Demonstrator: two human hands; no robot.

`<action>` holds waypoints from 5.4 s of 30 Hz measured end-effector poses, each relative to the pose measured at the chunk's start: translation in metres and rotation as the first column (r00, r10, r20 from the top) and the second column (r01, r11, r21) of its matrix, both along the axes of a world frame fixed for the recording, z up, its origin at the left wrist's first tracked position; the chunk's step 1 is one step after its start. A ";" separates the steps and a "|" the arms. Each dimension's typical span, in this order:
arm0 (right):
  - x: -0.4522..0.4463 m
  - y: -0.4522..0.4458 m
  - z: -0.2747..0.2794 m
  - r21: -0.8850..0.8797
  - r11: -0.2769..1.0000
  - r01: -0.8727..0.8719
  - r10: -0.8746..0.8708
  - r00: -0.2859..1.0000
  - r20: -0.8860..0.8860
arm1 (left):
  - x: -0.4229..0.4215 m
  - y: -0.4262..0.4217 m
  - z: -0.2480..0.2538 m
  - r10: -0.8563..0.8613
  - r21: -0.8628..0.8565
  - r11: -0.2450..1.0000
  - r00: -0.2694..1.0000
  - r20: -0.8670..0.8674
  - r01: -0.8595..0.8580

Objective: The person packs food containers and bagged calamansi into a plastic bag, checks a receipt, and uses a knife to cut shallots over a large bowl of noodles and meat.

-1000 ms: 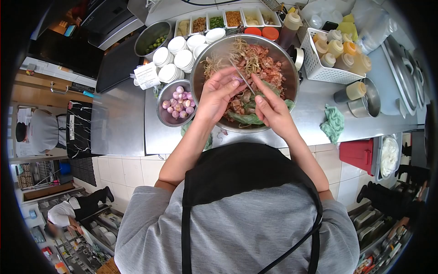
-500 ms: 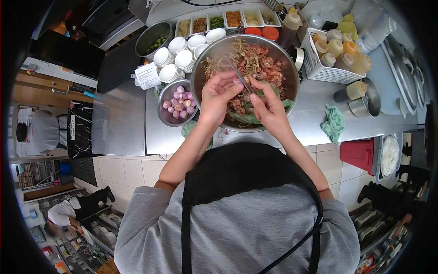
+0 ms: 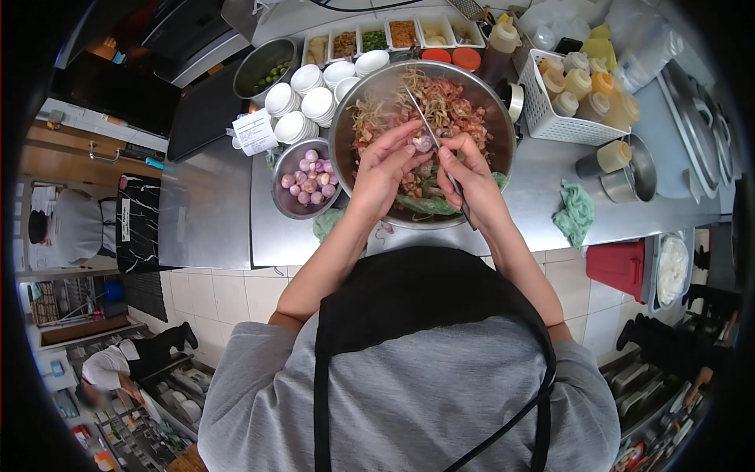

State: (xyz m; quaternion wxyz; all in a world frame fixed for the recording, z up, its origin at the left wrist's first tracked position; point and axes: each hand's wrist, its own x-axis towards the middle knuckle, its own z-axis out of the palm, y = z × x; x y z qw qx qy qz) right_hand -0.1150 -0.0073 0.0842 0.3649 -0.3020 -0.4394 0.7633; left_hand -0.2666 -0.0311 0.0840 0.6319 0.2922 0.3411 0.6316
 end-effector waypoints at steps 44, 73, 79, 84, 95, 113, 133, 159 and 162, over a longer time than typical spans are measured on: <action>0.018 -0.008 0.016 0.239 0.971 0.009 -0.097 0.929 0.357 | -0.018 -0.017 0.013 -0.007 0.056 0.998 0.958 -0.288 0.024; 0.016 -0.011 0.016 0.024 0.971 -0.238 0.236 0.969 0.071 | -0.019 -0.012 0.014 -0.042 0.123 0.990 0.982 -0.183 0.065; 0.015 -0.013 0.021 0.025 0.969 -0.244 0.243 0.969 0.051 | -0.022 -0.010 0.011 -0.069 0.116 0.990 0.992 -0.104 0.081; 0.013 -0.012 0.014 0.003 0.988 -0.153 0.152 0.986 0.061 | -0.021 -0.012 0.012 -0.120 0.063 0.991 0.993 0.008 0.119; 0.004 -0.019 0.013 0.063 0.989 -0.136 0.125 0.980 0.157 | -0.016 -0.009 0.003 -0.029 0.062 0.998 0.999 -0.024 0.030; 0.011 -0.013 0.012 0.022 0.988 -0.152 0.150 0.987 0.054 | -0.014 -0.009 0.003 -0.054 0.058 0.997 0.998 -0.020 0.055; 0.008 -0.015 0.017 0.160 0.978 -0.130 0.104 0.981 0.162 | -0.009 -0.007 -0.004 -0.013 -0.013 1.000 0.992 0.129 0.015; 0.013 -0.009 0.008 0.248 0.965 -0.081 0.018 0.968 0.249 | -0.016 -0.007 -0.004 -0.040 0.013 0.999 0.999 0.004 0.040; 0.010 -0.013 0.015 0.194 0.969 -0.151 0.102 0.965 0.242 | -0.017 -0.007 -0.004 -0.045 0.003 0.999 0.999 -0.005 0.045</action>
